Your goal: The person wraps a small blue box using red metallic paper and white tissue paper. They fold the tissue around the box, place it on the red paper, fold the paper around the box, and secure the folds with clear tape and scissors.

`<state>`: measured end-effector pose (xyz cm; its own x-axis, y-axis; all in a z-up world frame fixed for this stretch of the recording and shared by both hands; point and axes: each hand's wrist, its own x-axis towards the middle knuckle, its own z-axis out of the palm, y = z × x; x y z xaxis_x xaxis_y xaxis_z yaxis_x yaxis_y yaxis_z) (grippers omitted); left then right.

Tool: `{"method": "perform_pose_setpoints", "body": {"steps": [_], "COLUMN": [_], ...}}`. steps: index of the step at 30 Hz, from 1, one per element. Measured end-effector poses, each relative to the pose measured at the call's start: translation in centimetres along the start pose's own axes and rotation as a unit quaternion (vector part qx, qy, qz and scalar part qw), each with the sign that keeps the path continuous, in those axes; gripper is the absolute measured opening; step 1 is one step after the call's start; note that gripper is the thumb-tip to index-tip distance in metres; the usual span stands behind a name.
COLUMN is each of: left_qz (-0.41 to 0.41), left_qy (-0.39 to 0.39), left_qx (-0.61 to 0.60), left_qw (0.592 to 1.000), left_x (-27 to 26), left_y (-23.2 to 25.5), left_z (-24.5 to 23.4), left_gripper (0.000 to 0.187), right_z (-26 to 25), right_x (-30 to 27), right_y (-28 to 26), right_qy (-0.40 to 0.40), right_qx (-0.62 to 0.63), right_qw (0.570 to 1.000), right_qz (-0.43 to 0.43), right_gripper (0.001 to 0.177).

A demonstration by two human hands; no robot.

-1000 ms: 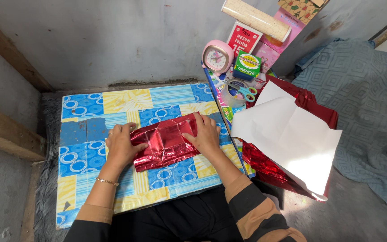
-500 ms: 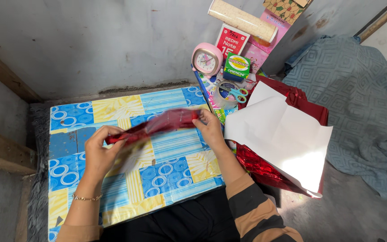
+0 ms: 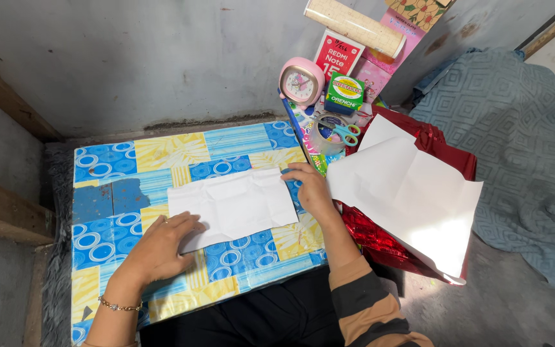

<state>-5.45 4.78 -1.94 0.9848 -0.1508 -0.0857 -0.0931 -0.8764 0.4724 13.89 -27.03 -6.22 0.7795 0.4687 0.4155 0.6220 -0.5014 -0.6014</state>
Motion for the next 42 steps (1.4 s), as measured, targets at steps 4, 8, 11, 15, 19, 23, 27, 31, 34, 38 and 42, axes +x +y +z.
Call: {"method": "perform_pose_setpoints", "body": {"steps": [4, 8, 11, 15, 19, 23, 27, 31, 34, 38, 42], "left_qz": [-0.050, 0.028, 0.022, -0.009, 0.010, -0.024, -0.038, -0.026, -0.013, 0.030, 0.083], "left_qy": [0.024, 0.130, 0.096, 0.048, 0.085, 0.016, -0.044, -0.058, -0.060, -0.017, 0.068], "left_qx": [0.001, 0.062, 0.130, 0.157, 0.148, 0.185, 0.202, 0.203, 0.200, 0.144, -0.022], "left_qw": [0.998, 0.989, 0.987, 0.986, 0.985, 0.982, 0.978, 0.977, 0.978, 0.989, 0.994], "left_x": [2.2, 5.5, 6.9, 7.2, 7.3, 7.6, 8.6, 9.8, 10.4, 12.0, 16.4], "left_y": [1.0, 2.6, 2.7, 2.6, 2.6, 3.4, 4.7, 6.3, 7.8, 9.3, 10.8], "left_z": [1.1, 4.4, 5.8, 6.7, 6.9, 6.0, 4.6, 2.4, 0.2, -3.1, -3.4], "left_gripper": [0.052, 0.068, 0.086, 0.092, 0.091, 0.092, 0.091, 0.090, 0.088, 0.076, 0.050], "right_z": [1.2, 4.9, 6.3, 6.2, 4.0, -1.7, -9.7, -16.8, -18.9, -17.9, -15.0], "right_x": [0.8, 0.6, -0.2, -1.1, -0.3, 2.4, 7.6, 13.9, 16.1, 16.2, 16.2], "right_y": [-2.7, -5.4, -6.1, -5.6, -5.6, -5.9, -4.2, 0.5, 5.9, 13.8, 18.6], "right_qy": [0.038, -0.073, -0.169, -0.224, -0.235, -0.142, 0.012, 0.079, 0.077, 0.077, 0.050], "right_qx": [-0.022, -0.043, -0.126, -0.152, -0.144, -0.028, -0.009, -0.034, 0.017, 0.042, 0.160], "right_qw": [0.999, 0.996, 0.977, 0.963, 0.960, 0.988, 0.999, 0.990, 0.964, 0.930, 0.884], "right_qz": [0.017, -0.040, -0.028, -0.008, 0.043, 0.061, 0.030, 0.112, 0.253, 0.357, 0.436], "right_gripper": [0.026, 0.046, 0.061, 0.072, 0.074, 0.064, 0.046, 0.039, 0.032, 0.039, 0.058]}}
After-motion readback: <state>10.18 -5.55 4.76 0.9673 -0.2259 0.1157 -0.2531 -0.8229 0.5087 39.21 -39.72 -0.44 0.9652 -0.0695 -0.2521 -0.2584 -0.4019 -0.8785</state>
